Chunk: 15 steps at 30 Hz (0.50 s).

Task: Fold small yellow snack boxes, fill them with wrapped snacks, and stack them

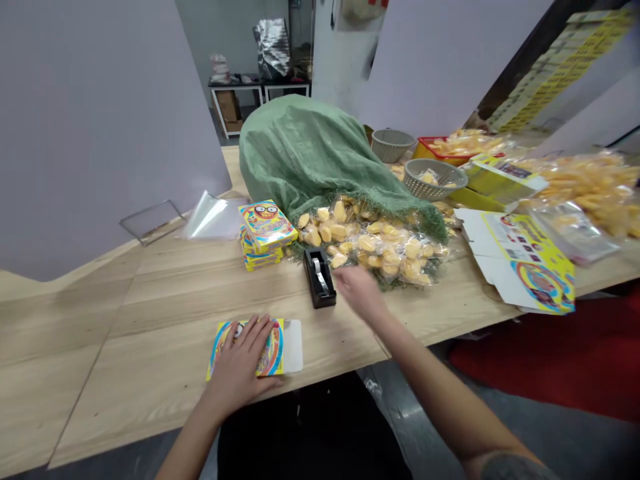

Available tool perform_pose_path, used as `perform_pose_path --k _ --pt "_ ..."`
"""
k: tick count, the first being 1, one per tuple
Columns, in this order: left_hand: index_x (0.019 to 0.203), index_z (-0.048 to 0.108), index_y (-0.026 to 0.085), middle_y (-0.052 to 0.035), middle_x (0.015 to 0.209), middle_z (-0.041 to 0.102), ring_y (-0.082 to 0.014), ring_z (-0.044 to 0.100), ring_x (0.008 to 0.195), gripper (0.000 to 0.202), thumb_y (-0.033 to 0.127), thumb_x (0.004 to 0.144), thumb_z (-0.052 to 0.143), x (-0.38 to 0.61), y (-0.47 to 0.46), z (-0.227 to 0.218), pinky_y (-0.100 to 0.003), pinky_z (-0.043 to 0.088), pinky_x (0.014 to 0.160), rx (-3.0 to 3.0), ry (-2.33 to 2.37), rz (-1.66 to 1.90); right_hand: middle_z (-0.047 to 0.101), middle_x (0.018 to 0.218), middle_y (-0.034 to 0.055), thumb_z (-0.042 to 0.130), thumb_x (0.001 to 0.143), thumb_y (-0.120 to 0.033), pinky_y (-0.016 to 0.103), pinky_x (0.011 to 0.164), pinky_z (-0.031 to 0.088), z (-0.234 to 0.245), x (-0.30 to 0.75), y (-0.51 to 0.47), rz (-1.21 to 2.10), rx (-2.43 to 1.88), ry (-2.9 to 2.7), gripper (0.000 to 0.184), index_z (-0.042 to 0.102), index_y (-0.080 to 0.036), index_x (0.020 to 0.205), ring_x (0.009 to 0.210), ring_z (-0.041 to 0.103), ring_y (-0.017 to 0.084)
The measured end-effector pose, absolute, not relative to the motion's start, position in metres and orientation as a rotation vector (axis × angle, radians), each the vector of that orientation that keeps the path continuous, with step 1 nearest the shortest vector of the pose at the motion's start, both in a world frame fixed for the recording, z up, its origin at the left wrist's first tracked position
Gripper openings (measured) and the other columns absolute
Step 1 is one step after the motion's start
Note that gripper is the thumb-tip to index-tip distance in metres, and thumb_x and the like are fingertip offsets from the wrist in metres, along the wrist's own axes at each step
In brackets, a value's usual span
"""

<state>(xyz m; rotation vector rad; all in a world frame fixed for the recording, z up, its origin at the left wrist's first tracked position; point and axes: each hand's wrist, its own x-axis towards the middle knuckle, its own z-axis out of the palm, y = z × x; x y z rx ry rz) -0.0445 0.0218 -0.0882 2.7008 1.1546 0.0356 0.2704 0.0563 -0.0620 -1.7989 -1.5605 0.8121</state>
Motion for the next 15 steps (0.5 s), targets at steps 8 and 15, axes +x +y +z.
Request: perform_pose_path --k 8,15 --pt "0.136 0.041 0.028 -0.0108 0.146 0.039 -0.0298 0.032 0.138 0.050 0.038 0.089 0.054 -0.005 0.023 -0.045 -0.054 0.031 0.109 2.425 1.152 0.479 0.068 0.107 0.0150 0.039 0.093 -0.020 0.047 0.097 0.040 -0.056 0.339 0.070 0.061 -1.961 -1.676 0.033 0.061 -0.014 0.117 0.108 0.058 0.028" --pt "0.126 0.047 0.021 -0.0103 0.114 0.063 -0.0222 0.065 0.094 0.057 0.039 0.077 0.069 0.089 0.035 -0.017 -0.037 0.056 0.079 1.528 1.033 0.696 0.069 0.108 0.0044 0.045 0.093 -0.037 0.036 0.086 0.048 -0.007 0.298 0.026 0.984 -1.291 -1.801 0.031 0.064 -0.026 0.115 0.098 0.063 0.021"
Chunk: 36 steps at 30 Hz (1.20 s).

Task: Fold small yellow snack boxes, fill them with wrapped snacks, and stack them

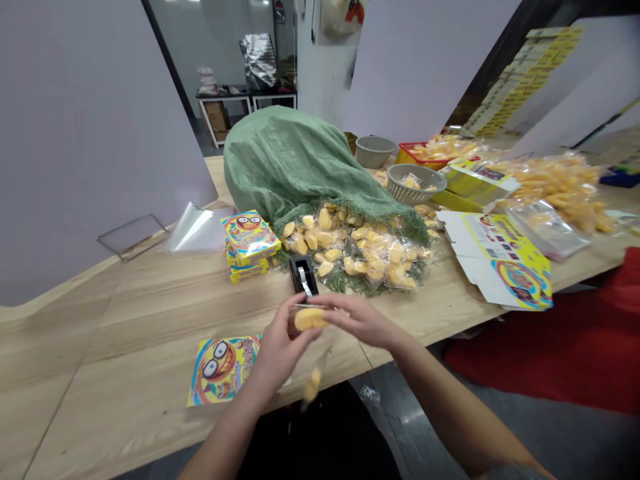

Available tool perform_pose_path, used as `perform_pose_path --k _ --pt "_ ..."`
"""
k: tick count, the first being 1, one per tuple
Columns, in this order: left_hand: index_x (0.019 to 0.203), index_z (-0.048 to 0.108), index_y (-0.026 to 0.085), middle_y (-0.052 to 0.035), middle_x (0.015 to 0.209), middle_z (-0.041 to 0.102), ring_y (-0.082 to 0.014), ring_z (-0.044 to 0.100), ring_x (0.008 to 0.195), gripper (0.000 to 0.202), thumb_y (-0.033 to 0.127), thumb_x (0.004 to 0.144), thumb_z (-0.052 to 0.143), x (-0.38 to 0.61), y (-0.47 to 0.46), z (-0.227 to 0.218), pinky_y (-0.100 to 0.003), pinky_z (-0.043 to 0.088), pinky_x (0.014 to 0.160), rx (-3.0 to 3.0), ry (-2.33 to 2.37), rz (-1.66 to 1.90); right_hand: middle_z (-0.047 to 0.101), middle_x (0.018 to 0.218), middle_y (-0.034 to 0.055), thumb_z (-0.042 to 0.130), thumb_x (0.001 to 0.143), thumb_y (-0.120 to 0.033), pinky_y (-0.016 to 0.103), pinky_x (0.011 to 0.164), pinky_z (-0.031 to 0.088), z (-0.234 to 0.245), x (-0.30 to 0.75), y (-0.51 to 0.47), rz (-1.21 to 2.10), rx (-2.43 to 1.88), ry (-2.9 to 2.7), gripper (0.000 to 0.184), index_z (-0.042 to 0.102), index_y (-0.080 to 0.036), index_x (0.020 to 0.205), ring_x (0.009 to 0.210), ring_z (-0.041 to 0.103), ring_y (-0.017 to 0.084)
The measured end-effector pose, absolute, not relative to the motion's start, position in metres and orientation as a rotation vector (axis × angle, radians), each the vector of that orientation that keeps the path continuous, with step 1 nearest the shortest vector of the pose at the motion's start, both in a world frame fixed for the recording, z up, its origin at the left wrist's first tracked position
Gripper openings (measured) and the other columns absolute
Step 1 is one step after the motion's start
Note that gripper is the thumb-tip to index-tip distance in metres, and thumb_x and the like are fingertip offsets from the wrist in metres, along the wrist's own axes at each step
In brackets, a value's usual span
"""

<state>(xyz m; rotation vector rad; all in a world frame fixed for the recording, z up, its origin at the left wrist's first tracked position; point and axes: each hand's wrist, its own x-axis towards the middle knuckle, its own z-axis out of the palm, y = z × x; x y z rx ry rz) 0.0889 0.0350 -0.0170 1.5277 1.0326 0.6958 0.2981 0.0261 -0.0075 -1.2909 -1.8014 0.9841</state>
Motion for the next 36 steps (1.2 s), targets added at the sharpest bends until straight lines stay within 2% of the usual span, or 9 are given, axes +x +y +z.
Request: perform_pose_path --k 2,5,12,16,20,23,26,31,36 --pt "0.104 0.057 0.017 -0.0051 0.091 0.066 -0.0152 0.065 0.071 0.037 0.040 0.077 0.068 0.093 0.038 -0.018 -0.028 0.055 0.064 1.280 1.080 0.705 0.068 0.107 0.0080 0.042 0.093 -0.041 0.041 0.087 0.046 -0.014 0.325 0.051 0.653 -1.571 -1.594 0.034 0.066 -0.024 0.110 0.100 0.061 0.024" --pt "0.094 0.055 0.016 -0.0017 0.084 0.065 -0.0110 0.064 0.062 0.040 0.041 0.070 0.075 0.083 0.035 -0.022 -0.022 0.052 0.057 1.078 1.162 0.738 0.058 0.123 0.0206 0.053 0.086 -0.040 0.050 0.096 0.035 -0.040 0.379 0.095 0.022 -2.112 -1.366 0.047 0.056 -0.012 0.124 0.116 0.048 0.033" --pt "0.106 0.048 0.020 -0.0017 0.098 0.066 -0.0071 0.065 0.057 0.056 0.043 0.065 0.079 0.068 0.029 -0.023 -0.015 0.046 0.049 0.677 1.209 0.960 0.064 0.106 0.0206 0.039 0.089 -0.023 0.044 0.093 0.035 -0.080 0.403 0.112 -0.163 -2.190 -1.527 0.037 0.058 -0.007 0.116 0.100 0.055 0.030" --pt "0.102 0.052 0.017 0.0003 0.087 0.066 -0.0060 0.064 0.060 0.050 0.039 0.066 0.079 0.064 0.028 -0.015 -0.014 0.045 0.054 0.669 1.126 1.036 0.059 0.118 0.0197 0.040 0.089 -0.027 0.047 0.101 0.031 -0.065 0.385 0.098 -0.232 -2.090 -1.445 0.039 0.057 -0.008 0.119 0.118 0.046 0.032" --pt "0.099 0.053 0.017 0.0007 0.084 0.066 -0.0059 0.062 0.057 0.048 0.039 0.064 0.080 0.062 0.019 -0.001 -0.015 0.041 0.052 0.679 1.118 1.041 0.035 0.146 0.0214 0.062 0.078 -0.042 0.057 0.108 0.023 -0.025 0.339 0.064 0.102 -1.893 -1.564 0.072 0.040 -0.009 0.139 0.138 0.023 0.039" --pt "0.098 0.053 0.018 0.0008 0.083 0.067 -0.0068 0.061 0.056 0.050 0.041 0.062 0.081 0.064 0.014 0.009 -0.016 0.040 0.050 0.683 1.111 1.033 0.054 0.133 0.0106 0.060 0.081 -0.046 0.044 0.098 0.043 -0.005 0.280 0.024 0.957 -1.336 -1.802 0.065 0.043 -0.023 0.139 0.121 0.050 0.029" --pt "0.091 0.054 0.017 0.0023 0.077 0.065 -0.0067 0.059 0.056 0.049 0.041 0.059 0.082 0.052 0.019 0.017 -0.017 0.038 0.051 0.640 1.137 1.129 0.070 0.102 0.0066 0.059 0.082 -0.045 0.036 0.078 0.052 -0.011 0.233 -0.010 1.416 -1.181 -1.661 0.034 0.070 -0.022 0.104 0.091 0.064 0.023" --pt "0.088 0.059 0.019 -0.0010 0.083 0.065 -0.0153 0.063 0.081 0.038 0.053 0.072 0.063 0.008 0.031 0.011 -0.025 0.045 0.068 0.788 1.263 1.360 0.069 0.099 0.0082 0.063 0.078 -0.048 0.026 0.060 0.047 -0.048 0.238 -0.037 1.456 -1.428 -0.850 0.036 0.073 -0.017 0.092 0.085 0.061 0.020" --pt "0.097 0.059 0.018 -0.0053 0.082 0.067 -0.0243 0.062 0.085 0.027 0.040 0.081 0.058 0.046 -0.005 -0.038 -0.045 0.040 0.092 1.745 1.540 0.791 0.063 0.092 0.0020 0.076 0.066 -0.039 0.026 0.056 0.051 -0.068 0.255 -0.050 1.189 -1.414 -0.435 0.066 0.051 -0.025 0.126 0.074 0.060 0.016"
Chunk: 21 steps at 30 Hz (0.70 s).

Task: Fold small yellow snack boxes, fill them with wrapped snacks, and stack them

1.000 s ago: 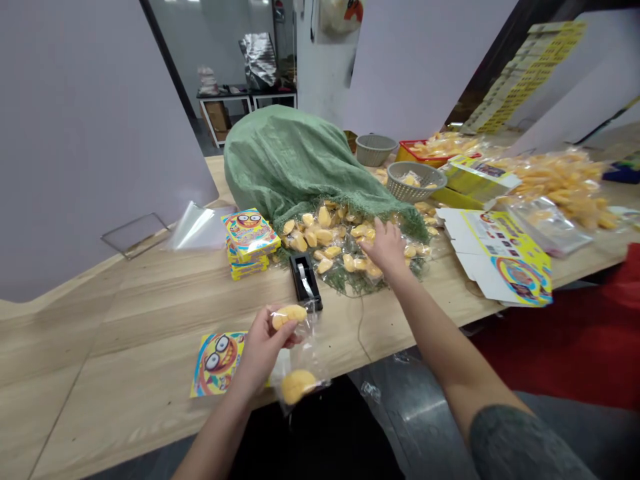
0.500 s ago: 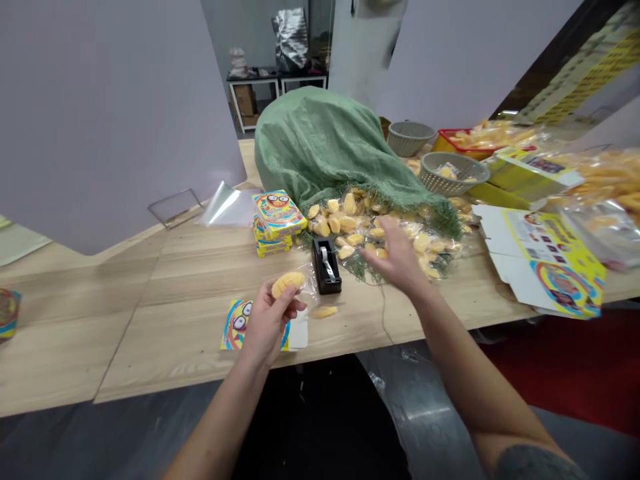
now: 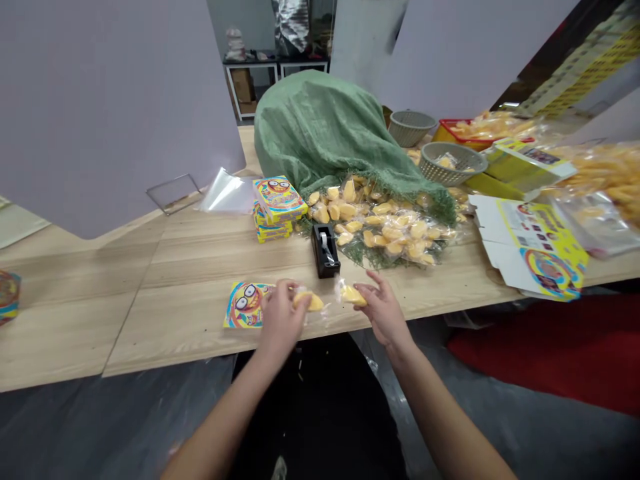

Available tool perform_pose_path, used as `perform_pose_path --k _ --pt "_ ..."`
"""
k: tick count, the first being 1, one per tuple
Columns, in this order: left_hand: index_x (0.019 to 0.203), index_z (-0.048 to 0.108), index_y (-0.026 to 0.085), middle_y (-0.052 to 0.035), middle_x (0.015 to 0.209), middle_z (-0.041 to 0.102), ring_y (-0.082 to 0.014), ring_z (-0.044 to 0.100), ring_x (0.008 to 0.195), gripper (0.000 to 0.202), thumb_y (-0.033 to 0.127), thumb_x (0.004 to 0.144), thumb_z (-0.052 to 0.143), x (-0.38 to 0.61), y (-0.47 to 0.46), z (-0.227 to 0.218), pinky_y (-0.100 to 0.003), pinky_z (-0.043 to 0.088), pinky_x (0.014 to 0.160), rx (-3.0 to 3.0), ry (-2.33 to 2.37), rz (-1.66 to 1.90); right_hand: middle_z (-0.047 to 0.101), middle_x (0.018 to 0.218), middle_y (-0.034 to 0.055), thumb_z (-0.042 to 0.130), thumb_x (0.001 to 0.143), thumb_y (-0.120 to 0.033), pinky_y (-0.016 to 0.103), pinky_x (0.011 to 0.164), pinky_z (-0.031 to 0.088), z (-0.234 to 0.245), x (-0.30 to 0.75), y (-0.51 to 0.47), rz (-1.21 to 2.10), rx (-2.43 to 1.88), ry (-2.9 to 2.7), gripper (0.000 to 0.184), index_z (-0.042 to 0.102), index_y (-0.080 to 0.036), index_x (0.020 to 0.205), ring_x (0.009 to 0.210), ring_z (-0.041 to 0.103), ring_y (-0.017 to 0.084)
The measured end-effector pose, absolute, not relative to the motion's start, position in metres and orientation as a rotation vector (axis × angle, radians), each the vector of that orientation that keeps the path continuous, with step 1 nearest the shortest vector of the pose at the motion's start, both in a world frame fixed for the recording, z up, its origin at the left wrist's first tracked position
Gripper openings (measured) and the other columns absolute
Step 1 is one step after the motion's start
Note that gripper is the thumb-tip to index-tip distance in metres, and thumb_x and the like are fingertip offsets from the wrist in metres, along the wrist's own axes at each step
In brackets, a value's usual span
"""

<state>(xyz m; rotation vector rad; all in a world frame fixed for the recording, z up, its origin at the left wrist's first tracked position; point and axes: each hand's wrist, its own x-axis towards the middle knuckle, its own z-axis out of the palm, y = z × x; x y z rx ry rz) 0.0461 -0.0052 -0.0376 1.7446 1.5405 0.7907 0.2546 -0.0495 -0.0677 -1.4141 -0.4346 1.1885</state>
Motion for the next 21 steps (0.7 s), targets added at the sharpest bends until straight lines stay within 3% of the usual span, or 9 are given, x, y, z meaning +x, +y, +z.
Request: perform_pose_path --k 2,5,7,9,12,14,17,21 --pt "0.106 0.057 0.016 -0.0097 0.087 0.069 -0.0279 0.062 0.092 0.027 0.033 0.086 0.052 0.073 -0.023 -0.056 -0.054 0.028 0.103 2.066 1.609 0.617 0.060 0.094 0.0025 0.070 0.072 -0.040 0.031 0.062 0.056 -0.077 0.246 -0.051 1.014 -1.421 -0.478 0.053 0.053 -0.025 0.120 0.078 0.060 0.017" --pt "0.114 0.057 0.014 -0.0191 0.117 0.063 -0.0352 0.052 0.115 0.032 0.029 0.088 0.047 0.085 -0.033 -0.068 -0.058 0.021 0.105 2.281 1.720 0.463 0.059 0.101 0.0086 0.052 0.086 -0.041 0.041 0.079 0.055 -0.095 0.226 -0.052 0.837 -1.584 -0.766 0.030 0.062 -0.020 0.105 0.091 0.060 0.022" --pt "0.126 0.051 0.014 -0.0186 0.135 0.051 -0.0356 0.042 0.127 0.040 0.025 0.088 0.044 0.068 -0.027 -0.067 -0.056 0.024 0.105 2.307 1.807 0.480 0.057 0.113 0.0133 0.049 0.088 -0.041 0.048 0.094 0.048 -0.106 0.214 -0.055 0.710 -1.719 -1.093 0.031 0.066 -0.020 0.104 0.108 0.056 0.028" --pt "0.134 0.045 0.015 -0.0153 0.140 0.048 -0.0311 0.040 0.131 0.045 0.025 0.090 0.040 0.036 -0.015 -0.063 -0.051 0.028 0.106 2.340 1.798 0.500 0.047 0.134 0.0158 0.056 0.084 -0.044 0.058 0.104 0.034 -0.115 0.204 -0.060 0.527 -1.825 -1.390 0.036 0.065 -0.022 0.111 0.129 0.039 0.037" --pt "0.136 0.043 0.017 -0.0120 0.145 0.043 -0.0283 0.034 0.137 0.051 0.042 0.092 0.042 -0.012 0.004 -0.061 -0.047 0.026 0.111 2.461 1.619 0.354 0.026 0.153 0.0146 0.064 0.078 -0.049 0.067 0.107 0.018 -0.122 0.196 -0.065 0.334 -1.889 -1.650 0.062 0.050 -0.023 0.133 0.142 0.011 0.043" --pt "0.139 0.040 0.018 -0.0110 0.149 0.037 -0.0294 0.029 0.140 0.060 0.053 0.090 0.042 -0.032 0.012 -0.066 -0.051 0.019 0.113 2.535 1.491 0.185 0.028 0.153 0.0159 0.061 0.082 -0.047 0.063 0.111 0.017 -0.126 0.195 -0.066 0.391 -1.808 -1.841 0.068 0.039 -0.021 0.142 0.142 0.016 0.038" --pt "0.142 0.037 0.018 -0.0113 0.150 0.036 -0.0291 0.029 0.140 0.065 0.057 0.090 0.039 -0.040 0.014 -0.077 -0.053 0.015 0.114 2.579 1.424 0.066 0.039 0.148 0.0140 0.053 0.089 -0.036 0.054 0.115 0.018 -0.132 0.200 -0.064 0.552 -1.593 -2.092 0.059 0.037 -0.020 0.144 0.140 0.030 0.029" --pt "0.142 0.037 0.018 -0.0111 0.149 0.038 -0.0287 0.028 0.140 0.066 0.058 0.090 0.039 -0.035 0.012 -0.083 -0.052 0.013 0.115 2.601 1.427 0.097 0.039 0.149 0.0095 0.050 0.092 -0.035 0.051 0.116 0.018 -0.131 0.209 -0.059 0.667 -1.375 -2.230 0.057 0.034 -0.022 0.146 0.140 0.030 0.025"
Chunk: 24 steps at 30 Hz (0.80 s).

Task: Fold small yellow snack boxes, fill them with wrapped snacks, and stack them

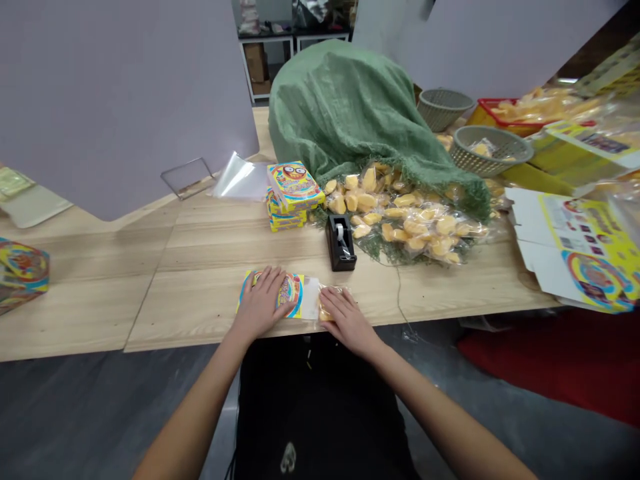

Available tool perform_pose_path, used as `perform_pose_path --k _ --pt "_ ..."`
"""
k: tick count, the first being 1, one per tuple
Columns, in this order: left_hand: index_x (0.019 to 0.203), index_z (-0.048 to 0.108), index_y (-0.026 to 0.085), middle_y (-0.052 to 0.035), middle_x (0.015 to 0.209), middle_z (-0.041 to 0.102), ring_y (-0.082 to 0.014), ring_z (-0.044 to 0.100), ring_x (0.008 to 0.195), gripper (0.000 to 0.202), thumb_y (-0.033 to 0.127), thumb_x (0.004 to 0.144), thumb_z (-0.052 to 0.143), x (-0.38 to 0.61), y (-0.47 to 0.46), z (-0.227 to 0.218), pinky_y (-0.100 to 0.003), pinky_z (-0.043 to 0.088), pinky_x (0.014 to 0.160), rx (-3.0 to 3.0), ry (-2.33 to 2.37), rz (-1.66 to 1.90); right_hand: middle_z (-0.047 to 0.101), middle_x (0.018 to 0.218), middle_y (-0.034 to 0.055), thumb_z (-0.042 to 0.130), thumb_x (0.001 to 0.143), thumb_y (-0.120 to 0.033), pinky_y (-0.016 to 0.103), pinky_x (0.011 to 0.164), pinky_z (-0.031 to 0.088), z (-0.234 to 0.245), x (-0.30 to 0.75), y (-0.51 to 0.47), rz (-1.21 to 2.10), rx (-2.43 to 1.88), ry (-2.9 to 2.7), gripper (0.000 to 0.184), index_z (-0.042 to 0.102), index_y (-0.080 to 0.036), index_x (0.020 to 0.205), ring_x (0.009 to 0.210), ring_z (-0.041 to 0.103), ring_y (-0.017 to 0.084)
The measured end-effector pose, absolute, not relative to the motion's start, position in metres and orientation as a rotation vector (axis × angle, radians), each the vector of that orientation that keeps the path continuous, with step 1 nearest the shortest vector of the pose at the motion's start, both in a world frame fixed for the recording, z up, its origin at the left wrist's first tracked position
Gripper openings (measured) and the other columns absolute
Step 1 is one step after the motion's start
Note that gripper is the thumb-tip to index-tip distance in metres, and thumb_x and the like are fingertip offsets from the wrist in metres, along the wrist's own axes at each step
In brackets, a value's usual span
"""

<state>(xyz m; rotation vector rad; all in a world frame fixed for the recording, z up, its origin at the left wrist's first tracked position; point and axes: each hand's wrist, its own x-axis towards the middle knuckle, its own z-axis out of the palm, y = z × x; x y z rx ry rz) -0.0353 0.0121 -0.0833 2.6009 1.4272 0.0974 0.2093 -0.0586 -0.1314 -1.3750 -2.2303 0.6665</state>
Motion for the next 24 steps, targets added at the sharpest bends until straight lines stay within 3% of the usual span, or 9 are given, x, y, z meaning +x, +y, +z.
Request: perform_pose_path --k 4,7,13,16,19,24 --pt "0.141 0.038 0.017 -0.0113 0.148 0.040 -0.0290 0.028 0.140 0.066 0.058 0.090 0.040 -0.034 0.011 -0.082 -0.051 0.011 0.115 2.608 1.424 0.113 0.035 0.151 0.0063 0.052 0.091 -0.029 0.056 0.116 0.011 -0.124 0.196 -0.043 0.649 -1.376 -2.306 0.056 0.036 -0.026 0.145 0.143 0.019 0.029" --pt "0.141 0.038 0.016 -0.0116 0.148 0.040 -0.0290 0.027 0.140 0.066 0.058 0.090 0.038 -0.034 0.010 -0.082 -0.051 0.009 0.115 2.622 1.424 0.103 0.034 0.151 0.0110 0.055 0.089 -0.027 0.062 0.112 0.008 -0.123 0.177 -0.031 0.520 -1.511 -2.296 0.051 0.045 -0.022 0.139 0.142 0.020 0.036" --pt "0.140 0.038 0.015 -0.0121 0.147 0.041 -0.0292 0.029 0.139 0.068 0.059 0.089 0.041 -0.035 0.011 -0.083 -0.051 0.010 0.115 2.608 1.434 0.109 0.047 0.139 0.0163 0.058 0.087 -0.038 0.059 0.106 0.023 -0.127 0.169 -0.034 0.236 -1.623 -2.093 0.045 0.054 -0.017 0.127 0.130 0.037 0.035" --pt "0.140 0.039 0.015 -0.0115 0.147 0.041 -0.0283 0.029 0.139 0.067 0.059 0.089 0.040 -0.035 0.012 -0.083 -0.051 0.011 0.115 2.590 1.430 0.120 0.058 0.121 0.0136 0.060 0.086 -0.038 0.049 0.096 0.037 -0.125 0.182 -0.041 0.114 -1.583 -2.079 0.032 0.065 -0.022 0.114 0.112 0.048 0.031" --pt "0.139 0.039 0.016 -0.0114 0.147 0.040 -0.0289 0.028 0.140 0.068 0.060 0.088 0.041 -0.036 0.012 -0.082 -0.052 0.009 0.115 2.583 1.429 0.115 0.061 0.100 0.0105 0.060 0.088 -0.032 0.041 0.083 0.043 -0.126 0.188 -0.038 0.160 -1.519 -2.173 0.027 0.067 -0.027 0.113 0.092 0.053 0.025" --pt "0.143 0.032 0.014 -0.0147 0.150 0.035 -0.0331 0.025 0.140 0.098 0.073 0.069 0.056 -0.038 0.013 -0.080 -0.054 0.006 0.115 2.598 1.341 0.064 0.062 0.093 0.0106 0.063 0.086 -0.030 0.039 0.079 0.046 -0.131 0.176 -0.023 0.309 -1.451 -2.040 0.021 0.069 -0.020 0.102 0.086 0.054 0.024"
